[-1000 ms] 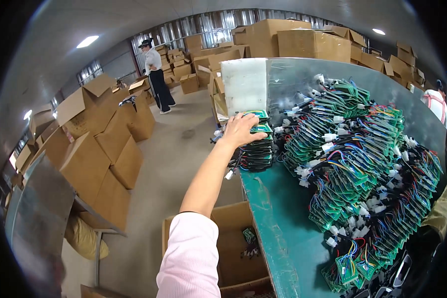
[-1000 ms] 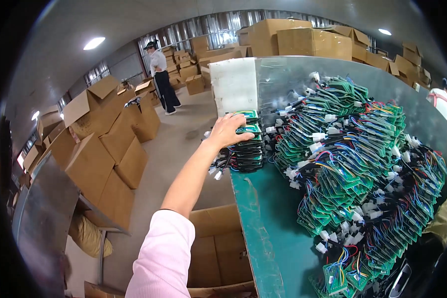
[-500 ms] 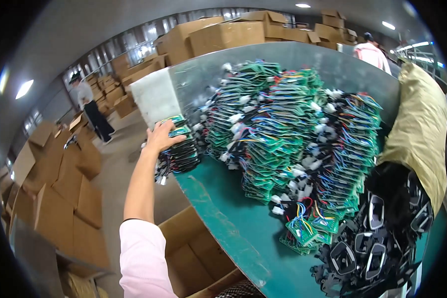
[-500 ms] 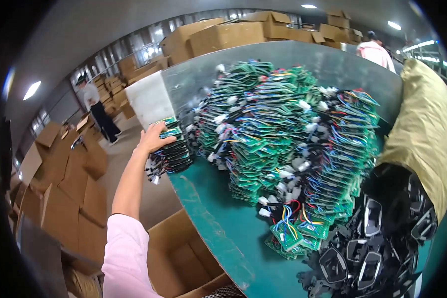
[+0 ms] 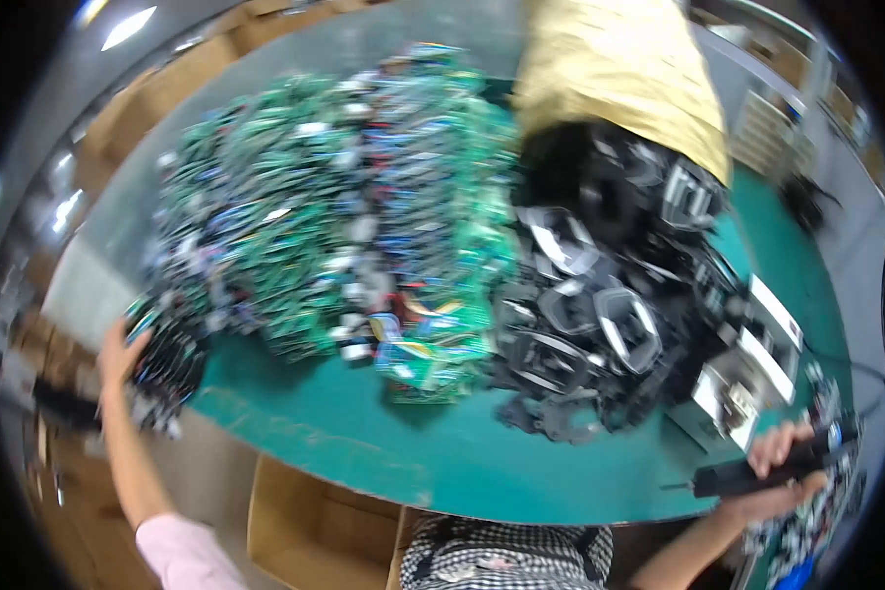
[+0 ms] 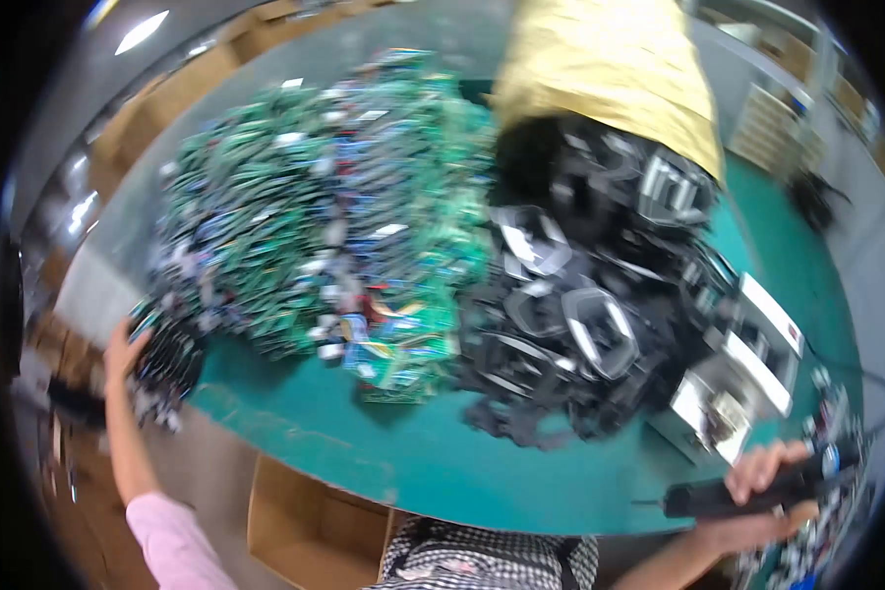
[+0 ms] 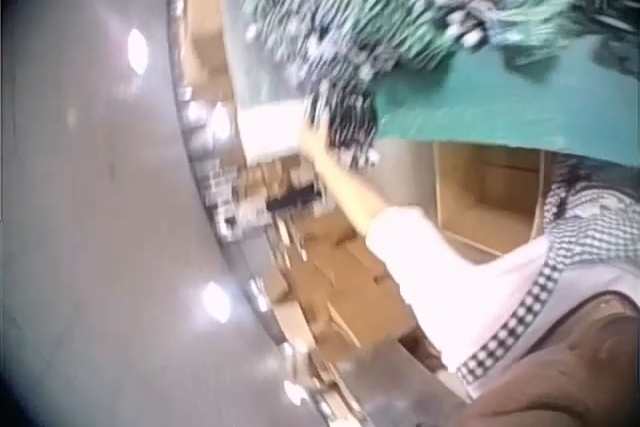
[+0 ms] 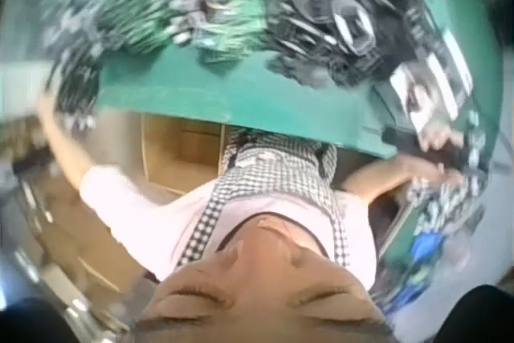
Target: The person assembles electronic components by fitting circuit boards onto plastic frames, driving screws into them with an electric screwdriver, and stacking the assembled parts on the table.
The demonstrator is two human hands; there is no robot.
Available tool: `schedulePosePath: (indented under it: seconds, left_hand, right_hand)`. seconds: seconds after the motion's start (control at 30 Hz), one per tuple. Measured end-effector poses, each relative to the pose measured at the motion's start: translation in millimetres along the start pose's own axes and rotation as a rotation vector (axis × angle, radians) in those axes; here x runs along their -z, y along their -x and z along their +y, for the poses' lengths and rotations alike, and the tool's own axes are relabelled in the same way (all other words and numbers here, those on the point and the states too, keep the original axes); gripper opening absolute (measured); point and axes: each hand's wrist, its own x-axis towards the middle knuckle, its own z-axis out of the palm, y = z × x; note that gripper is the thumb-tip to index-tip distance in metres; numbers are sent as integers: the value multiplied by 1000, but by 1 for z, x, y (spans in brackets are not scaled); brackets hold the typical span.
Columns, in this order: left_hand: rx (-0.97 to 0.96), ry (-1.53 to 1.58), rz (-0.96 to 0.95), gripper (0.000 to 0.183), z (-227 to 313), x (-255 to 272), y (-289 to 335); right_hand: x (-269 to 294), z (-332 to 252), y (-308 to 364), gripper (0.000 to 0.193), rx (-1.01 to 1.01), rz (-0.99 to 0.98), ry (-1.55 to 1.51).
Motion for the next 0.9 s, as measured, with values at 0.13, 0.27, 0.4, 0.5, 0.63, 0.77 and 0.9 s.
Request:
schedulePosePath:
  seconds: [0.13, 0.27, 0.4, 0.5, 0.63, 0.77, 0.9]
  left_hand:
    - [-18, -147, 149, 62, -105, -6, -12]
    - [-220, -74, 381, 48, -18, 3, 3]
    - [-280, 481, 592, 30, 199, 14, 132]
    - [-1042, 623, 336, 29, 352, -18, 192]
    - [-1098, 598, -8, 35, 442, -53, 226]
    - [-917, 350, -29, 42, 469, -83, 226]
    - [-853, 395, 15, 43, 464, -74, 234]
  right_hand:
    - [-8, 22, -1, 63, 50, 75, 28]
    - [3, 9, -1, 64, 108, 115, 71]
    - [-5, 14, 4, 65, 110, 97, 54]
    - [12, 11, 3, 65, 104, 103, 74]
    - [0, 19, 5, 63, 66, 94, 47]
    - [2, 16, 9, 61, -7, -17, -45]
    - [17, 8, 10, 59, -2, -1, -62]
